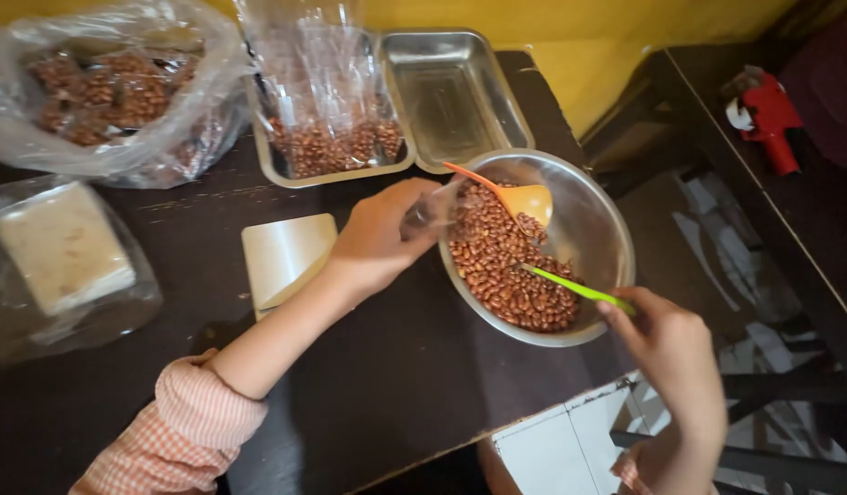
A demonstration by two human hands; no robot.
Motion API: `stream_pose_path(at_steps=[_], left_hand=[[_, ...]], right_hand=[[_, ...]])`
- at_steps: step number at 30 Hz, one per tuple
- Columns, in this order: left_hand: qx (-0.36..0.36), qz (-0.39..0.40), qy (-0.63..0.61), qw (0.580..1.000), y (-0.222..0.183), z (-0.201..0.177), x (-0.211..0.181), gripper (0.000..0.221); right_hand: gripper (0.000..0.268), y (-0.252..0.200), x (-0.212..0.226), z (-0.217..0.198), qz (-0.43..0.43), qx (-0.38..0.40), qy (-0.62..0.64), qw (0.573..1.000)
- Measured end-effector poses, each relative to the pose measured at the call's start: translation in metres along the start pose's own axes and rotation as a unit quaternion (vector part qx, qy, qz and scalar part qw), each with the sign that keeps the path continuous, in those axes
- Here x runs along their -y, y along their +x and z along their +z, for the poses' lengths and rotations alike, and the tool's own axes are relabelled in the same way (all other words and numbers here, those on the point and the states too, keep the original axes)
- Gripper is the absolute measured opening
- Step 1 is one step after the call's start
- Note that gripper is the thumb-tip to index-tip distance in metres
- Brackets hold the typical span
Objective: Weighing peanuts on a digital scale and packaging them into small plastic bags.
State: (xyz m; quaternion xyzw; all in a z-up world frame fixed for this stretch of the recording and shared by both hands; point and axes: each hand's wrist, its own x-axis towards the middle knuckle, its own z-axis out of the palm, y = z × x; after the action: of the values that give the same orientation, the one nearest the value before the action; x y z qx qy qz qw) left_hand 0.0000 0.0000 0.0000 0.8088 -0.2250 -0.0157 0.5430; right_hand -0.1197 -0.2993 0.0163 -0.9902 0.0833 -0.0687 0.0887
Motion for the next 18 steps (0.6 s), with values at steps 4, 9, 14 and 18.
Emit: stream_pose_path(at_steps=[4,9,14,18], left_hand=[[0.002,-0.01,0.011,1.0,0.007,0.003,-0.003,0.032],[0.001,-0.052,0.059,0.997,0.003,0.002,0.002,0.025],[-0.029,0.02,0.143,0.989,-0.002,-0.003,0.015,0.021],[0.013,0.021,0.149,0.989,0.001,-0.007,0.018,0.023]], right_hand=[[0.02,-0.002,0.025,0.009,0.022,-0.099,0.165,0.981],[0.007,0.009,0.051,0.028,-0.02,-0.111,0.431,0.895],[0.011,0.003,0.04,0.027,-0.162,-0.135,0.274,0.938],[0.011,-0.024,0.015,0.011,-0.2,-0.175,0.162,0.95]])
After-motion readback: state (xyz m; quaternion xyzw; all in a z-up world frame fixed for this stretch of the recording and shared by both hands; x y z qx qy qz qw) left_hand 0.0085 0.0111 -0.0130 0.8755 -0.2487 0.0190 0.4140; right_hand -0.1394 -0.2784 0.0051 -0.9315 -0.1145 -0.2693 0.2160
